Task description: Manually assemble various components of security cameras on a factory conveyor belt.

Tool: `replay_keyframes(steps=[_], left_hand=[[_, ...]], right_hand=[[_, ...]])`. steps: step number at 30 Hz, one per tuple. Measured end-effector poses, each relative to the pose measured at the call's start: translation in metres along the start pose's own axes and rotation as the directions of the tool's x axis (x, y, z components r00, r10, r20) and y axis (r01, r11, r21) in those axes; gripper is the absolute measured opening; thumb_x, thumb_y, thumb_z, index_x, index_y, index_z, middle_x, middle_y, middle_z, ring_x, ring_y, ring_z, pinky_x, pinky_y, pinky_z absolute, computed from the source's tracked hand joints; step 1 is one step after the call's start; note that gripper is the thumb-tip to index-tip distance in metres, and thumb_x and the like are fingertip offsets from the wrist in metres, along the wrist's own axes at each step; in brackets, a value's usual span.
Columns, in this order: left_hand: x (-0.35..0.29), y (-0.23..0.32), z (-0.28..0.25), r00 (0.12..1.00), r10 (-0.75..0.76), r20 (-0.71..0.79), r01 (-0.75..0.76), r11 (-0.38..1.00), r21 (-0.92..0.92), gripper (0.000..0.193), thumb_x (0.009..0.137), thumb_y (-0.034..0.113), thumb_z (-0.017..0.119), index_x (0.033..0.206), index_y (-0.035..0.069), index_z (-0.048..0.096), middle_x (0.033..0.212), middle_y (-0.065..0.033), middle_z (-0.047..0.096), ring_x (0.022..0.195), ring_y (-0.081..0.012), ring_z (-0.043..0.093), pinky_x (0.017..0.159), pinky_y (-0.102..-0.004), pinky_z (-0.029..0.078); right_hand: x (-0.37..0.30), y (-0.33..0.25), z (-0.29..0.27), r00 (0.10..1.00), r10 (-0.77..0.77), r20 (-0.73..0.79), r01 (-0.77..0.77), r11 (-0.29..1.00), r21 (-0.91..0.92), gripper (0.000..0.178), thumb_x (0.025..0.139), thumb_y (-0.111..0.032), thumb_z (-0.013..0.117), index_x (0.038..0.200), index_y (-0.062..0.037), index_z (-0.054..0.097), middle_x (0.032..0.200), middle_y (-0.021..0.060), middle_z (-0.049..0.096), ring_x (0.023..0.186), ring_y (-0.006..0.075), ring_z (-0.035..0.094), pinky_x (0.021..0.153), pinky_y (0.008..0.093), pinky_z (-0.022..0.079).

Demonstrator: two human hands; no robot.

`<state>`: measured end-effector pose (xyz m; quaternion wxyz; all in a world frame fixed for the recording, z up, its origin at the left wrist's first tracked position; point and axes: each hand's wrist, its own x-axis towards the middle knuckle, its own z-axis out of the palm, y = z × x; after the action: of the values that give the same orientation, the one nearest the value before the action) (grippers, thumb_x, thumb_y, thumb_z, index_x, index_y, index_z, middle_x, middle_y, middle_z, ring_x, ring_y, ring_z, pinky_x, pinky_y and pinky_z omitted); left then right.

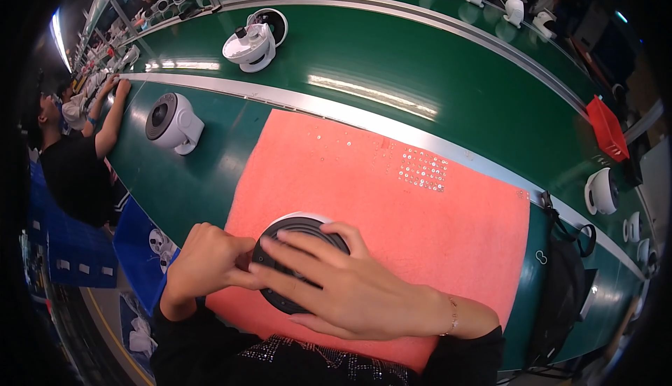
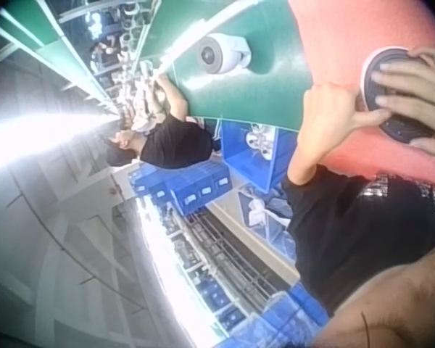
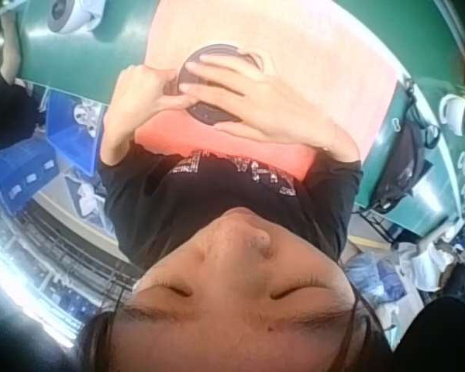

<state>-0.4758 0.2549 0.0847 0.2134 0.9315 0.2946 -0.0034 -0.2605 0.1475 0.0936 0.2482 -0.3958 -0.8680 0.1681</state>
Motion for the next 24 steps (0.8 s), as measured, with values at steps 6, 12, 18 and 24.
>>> replay_keyframes(steps=[6,12,18,24], left_hand=[[0.006,-0.005,0.0,0.985,-0.077,0.157,0.077,0.997,0.0,0.054,0.073,0.059,0.064,0.073,0.005,0.067,0.05,-0.0083,0.056,0.05,-0.0264,0.058,0.05,-0.0346,0.044],[-0.004,-0.013,0.043,0.99,-0.003,0.14,0.116,0.583,-0.804,0.06,0.075,0.034,0.071,0.123,0.002,0.052,0.094,-0.0151,0.064,0.085,-0.0211,0.065,0.075,-0.0302,0.049],[0.004,0.027,0.012,0.887,0.152,-0.437,-0.365,0.81,-0.459,0.088,0.061,0.014,0.081,0.134,-0.008,0.037,0.111,-0.0214,0.06,0.1,-0.0282,0.064,0.081,-0.0336,0.053],[0.026,0.036,0.009,0.82,0.21,-0.533,-0.427,0.844,-0.324,0.088,0.06,0.022,0.081,0.132,-0.008,0.04,0.105,-0.0215,0.063,0.087,-0.0248,0.068,0.073,-0.0322,0.055]], right_hand=[[0.003,0.04,0.005,0.857,0.514,-0.033,-0.478,0.819,0.317,0.045,0.085,-0.033,0.06,0.118,-0.0034,0.051,0.115,0.0205,0.057,0.105,0.0363,0.057,0.086,0.0434,0.045],[0.001,0.028,0.001,0.807,0.571,0.151,-0.564,0.67,0.484,0.05,0.086,-0.038,0.058,0.118,-0.0016,0.046,0.105,0.0217,0.062,0.095,0.0365,0.062,0.081,0.0406,0.049],[0.0,0.02,0.004,0.874,0.338,-0.349,-0.23,0.92,0.316,0.081,0.061,-0.039,0.084,0.117,0.0008,0.04,0.113,0.0237,0.053,0.104,0.0341,0.056,0.089,0.0416,0.046],[-0.005,0.045,-0.01,0.809,0.195,-0.555,-0.133,0.98,0.149,0.084,0.052,-0.046,0.087,0.107,0.0004,0.044,0.092,0.0182,0.064,0.079,0.0275,0.068,0.07,0.0334,0.055]])
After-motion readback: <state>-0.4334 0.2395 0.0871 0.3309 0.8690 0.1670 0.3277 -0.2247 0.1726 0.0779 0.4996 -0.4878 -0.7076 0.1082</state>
